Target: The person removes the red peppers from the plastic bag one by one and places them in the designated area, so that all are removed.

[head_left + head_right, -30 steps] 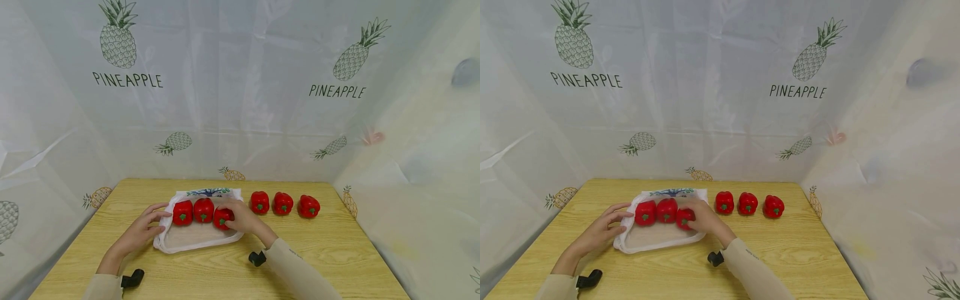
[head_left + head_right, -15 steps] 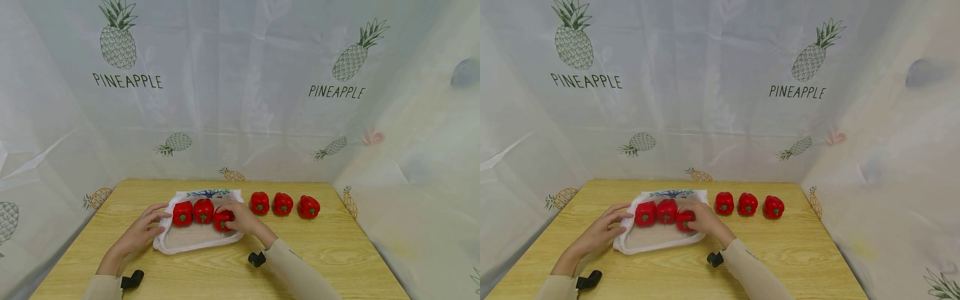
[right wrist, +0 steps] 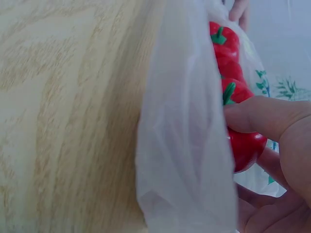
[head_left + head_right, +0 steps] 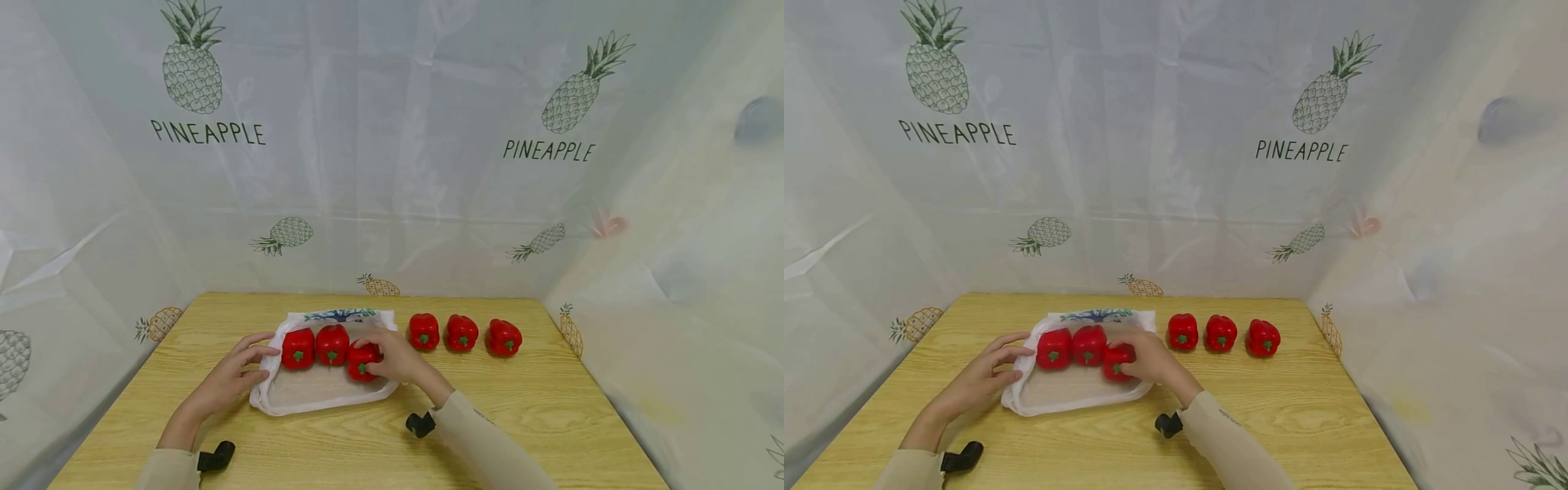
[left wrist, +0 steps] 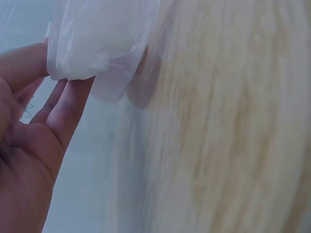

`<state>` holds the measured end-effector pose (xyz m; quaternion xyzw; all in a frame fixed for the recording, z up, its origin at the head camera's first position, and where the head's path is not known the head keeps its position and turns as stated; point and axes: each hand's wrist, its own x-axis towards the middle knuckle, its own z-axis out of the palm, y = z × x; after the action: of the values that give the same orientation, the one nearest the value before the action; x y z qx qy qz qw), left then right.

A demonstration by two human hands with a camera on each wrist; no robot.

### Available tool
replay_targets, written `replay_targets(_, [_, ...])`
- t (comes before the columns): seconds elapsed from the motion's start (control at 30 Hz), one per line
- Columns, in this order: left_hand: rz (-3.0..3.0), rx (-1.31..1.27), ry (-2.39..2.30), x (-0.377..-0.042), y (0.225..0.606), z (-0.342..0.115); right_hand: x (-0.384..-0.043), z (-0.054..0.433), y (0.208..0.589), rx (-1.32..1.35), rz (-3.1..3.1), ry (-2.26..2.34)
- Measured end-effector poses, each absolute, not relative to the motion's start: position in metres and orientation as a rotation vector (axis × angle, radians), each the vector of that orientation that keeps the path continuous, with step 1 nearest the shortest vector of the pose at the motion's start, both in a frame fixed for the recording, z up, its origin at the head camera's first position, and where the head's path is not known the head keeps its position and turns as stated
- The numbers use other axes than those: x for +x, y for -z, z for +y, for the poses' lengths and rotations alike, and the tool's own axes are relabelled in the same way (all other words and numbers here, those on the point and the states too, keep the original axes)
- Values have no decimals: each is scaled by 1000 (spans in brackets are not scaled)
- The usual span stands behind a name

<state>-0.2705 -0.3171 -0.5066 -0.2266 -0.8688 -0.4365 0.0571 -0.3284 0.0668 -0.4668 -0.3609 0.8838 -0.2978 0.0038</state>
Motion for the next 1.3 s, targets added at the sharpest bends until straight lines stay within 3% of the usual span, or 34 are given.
replay_targets(0.77, [-2633, -686, 1316, -270, 506, -316, -309, 116, 416, -1172, 2762, 1083])
replay_targets(1.3, [-2620, -702, 1295, -270, 508, -318, -309, 165, 404, -1166, 2855, 1054])
